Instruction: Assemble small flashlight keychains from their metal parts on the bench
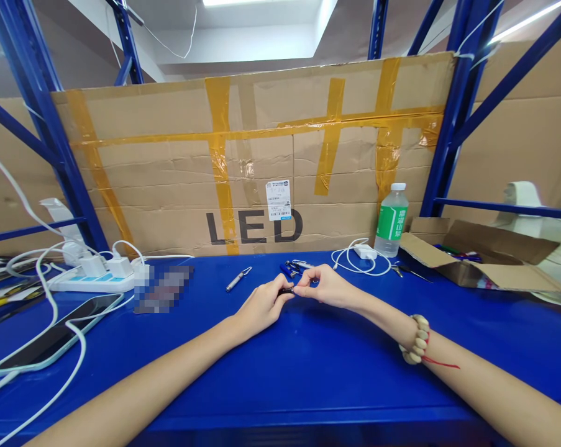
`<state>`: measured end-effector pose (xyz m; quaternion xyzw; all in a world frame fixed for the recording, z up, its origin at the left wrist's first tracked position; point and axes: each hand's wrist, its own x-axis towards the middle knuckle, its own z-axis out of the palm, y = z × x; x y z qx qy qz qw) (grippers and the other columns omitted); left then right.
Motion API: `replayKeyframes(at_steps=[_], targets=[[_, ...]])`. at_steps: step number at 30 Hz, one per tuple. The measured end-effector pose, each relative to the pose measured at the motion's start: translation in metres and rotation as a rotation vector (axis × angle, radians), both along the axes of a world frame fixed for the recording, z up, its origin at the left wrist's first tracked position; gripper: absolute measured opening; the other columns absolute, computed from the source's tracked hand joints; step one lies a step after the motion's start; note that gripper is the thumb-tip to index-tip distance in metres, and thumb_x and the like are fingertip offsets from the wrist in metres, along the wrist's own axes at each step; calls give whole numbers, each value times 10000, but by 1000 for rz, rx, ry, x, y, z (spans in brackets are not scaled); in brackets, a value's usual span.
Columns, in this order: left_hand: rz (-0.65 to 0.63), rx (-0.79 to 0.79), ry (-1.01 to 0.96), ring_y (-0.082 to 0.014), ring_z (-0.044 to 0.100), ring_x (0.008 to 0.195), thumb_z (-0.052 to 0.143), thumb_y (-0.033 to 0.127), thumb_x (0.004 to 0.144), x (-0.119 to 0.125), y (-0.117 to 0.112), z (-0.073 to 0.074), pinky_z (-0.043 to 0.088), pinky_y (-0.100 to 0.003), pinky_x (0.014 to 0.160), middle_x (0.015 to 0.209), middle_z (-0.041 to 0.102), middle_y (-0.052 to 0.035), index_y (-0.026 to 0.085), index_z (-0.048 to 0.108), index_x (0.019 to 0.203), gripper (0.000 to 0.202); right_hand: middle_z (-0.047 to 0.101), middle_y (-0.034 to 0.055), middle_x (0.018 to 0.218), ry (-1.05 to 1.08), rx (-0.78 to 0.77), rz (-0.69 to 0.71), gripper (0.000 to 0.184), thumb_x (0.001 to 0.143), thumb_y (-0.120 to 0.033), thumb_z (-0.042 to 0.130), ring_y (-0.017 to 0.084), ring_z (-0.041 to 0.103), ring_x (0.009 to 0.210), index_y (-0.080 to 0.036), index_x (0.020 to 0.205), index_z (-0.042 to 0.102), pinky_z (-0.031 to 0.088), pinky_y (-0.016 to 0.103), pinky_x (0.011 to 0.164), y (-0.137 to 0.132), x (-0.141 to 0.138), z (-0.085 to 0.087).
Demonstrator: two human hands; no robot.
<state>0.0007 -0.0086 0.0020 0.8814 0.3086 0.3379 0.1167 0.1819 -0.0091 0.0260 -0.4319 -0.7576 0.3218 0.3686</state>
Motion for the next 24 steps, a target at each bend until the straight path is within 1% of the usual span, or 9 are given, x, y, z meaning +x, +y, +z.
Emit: replayKeyframes(at_steps=[2, 4, 7, 10, 17, 24], targets=[[2, 23, -6, -175, 611, 771, 431, 186, 863, 0, 0, 0, 432, -254, 661, 830, 632, -24, 206, 420, 797, 70, 494, -29, 496, 2, -91, 2, 300, 638, -417, 666, 63, 397, 434, -136, 576, 583, 336, 204, 410, 0, 0, -1], [5, 43, -13, -179, 609, 803, 434, 189, 865, 0, 1, -1, 437, -261, 688, 843, 633, -32, 205, 426, 788, 79, 480, -30, 490, 10, -168, -5, 357, 615, -475, 676, 59, 388, 425, -138, 579, 564, 321, 189, 377, 0, 0, -1], [14, 65, -19, -182, 606, 841, 432, 193, 871, 1, 1, -1, 442, -269, 722, 880, 637, -42, 204, 450, 811, 64, 483, -25, 496, 28, -248, -10, 413, 591, -527, 686, 60, 404, 453, -141, 570, 540, 325, 172, 384, -3, 1, 2], [32, 79, -12, -188, 607, 864, 433, 199, 877, 1, 0, 1, 447, -278, 738, 920, 643, -46, 204, 469, 852, 44, 472, -34, 494, 45, -298, 18, 452, 591, -576, 671, 54, 400, 463, -146, 588, 530, 320, 163, 399, -4, 3, 6], [46, 69, 56, -198, 629, 885, 403, 199, 891, 3, -6, 6, 466, -287, 746, 969, 658, -50, 210, 448, 887, 47, 484, -43, 534, 25, -347, 99, 433, 606, -555, 684, 40, 400, 492, -143, 613, 550, 288, 155, 436, 2, 12, 8], [29, 61, 98, -202, 640, 862, 382, 206, 902, 3, -9, 6, 471, -292, 736, 989, 653, -61, 203, 454, 948, 85, 476, -46, 527, -4, -338, 56, 404, 574, -510, 708, 46, 400, 495, -149, 574, 527, 285, 165, 439, 5, 14, 2]])
